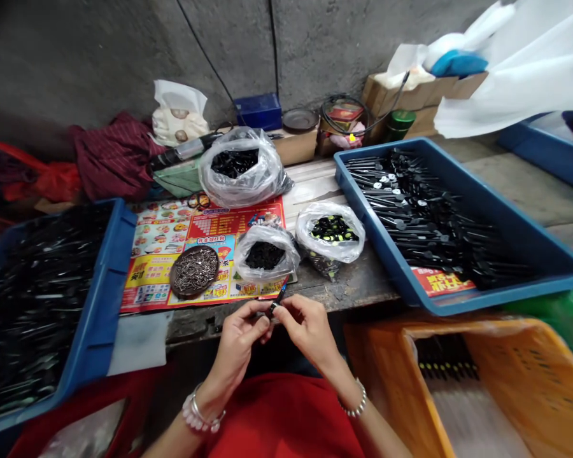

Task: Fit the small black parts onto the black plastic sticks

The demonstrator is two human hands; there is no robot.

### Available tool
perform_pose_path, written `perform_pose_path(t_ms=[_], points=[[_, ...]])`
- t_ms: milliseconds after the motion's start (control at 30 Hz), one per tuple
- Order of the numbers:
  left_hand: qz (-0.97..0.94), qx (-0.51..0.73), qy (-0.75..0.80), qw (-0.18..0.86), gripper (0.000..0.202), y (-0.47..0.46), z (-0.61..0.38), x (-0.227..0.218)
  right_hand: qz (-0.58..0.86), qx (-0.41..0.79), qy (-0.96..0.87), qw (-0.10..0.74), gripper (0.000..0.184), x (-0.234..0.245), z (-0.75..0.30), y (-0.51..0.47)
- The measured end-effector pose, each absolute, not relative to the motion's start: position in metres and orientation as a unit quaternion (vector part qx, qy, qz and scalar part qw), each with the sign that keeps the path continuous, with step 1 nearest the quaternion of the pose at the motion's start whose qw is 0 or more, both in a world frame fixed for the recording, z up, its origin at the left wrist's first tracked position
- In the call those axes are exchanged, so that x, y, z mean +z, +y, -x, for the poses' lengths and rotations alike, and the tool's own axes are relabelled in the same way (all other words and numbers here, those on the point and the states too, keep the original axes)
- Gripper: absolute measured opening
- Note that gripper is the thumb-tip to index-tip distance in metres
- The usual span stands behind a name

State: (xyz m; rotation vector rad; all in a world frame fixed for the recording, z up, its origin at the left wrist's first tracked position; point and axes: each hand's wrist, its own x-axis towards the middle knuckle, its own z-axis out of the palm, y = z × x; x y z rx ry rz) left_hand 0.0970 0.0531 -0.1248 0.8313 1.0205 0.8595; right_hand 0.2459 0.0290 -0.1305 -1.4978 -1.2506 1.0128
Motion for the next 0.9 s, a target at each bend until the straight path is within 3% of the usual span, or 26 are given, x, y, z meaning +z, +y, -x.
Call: perform_pose_path(t_ms=[100, 167, 300, 433, 733, 900], points=[[-0.381, 0.385, 0.458, 0.705, 0.026, 0.053, -0.097, -0.125, 0.594, 0.472, -0.488, 0.432, 0.041, -0.132, -0.245, 0.028], [-0.387, 0.39, 0.461, 0.697, 0.024, 0.053, -0.097, -0.125, 0.593, 0.485, -0.473, 0.436, 0.034, -0.132, -0.245, 0.029], [-0.426, 0.391, 0.466, 0.669, 0.024, 0.052, -0.097, -0.126, 0.608, 0.393, -0.51, 0.465, 0.02, -0.129, -0.246, 0.031], [-0.45, 0.397, 0.465, 0.651, 0.023, 0.05, -0.098, -0.129, 0.616, 0.352, -0.54, 0.454, 0.028, -0.126, -0.246, 0.033], [-0.499, 0.405, 0.438, 0.629, 0.019, 0.051, -0.098, -0.138, 0.549, 0.587, -0.398, 0.442, 0.045, -0.136, -0.248, 0.035], [-0.44, 0.389, 0.442, 0.678, 0.02, 0.052, -0.097, -0.128, 0.512, 0.643, -0.331, 0.463, 0.053, -0.143, -0.243, 0.034]])
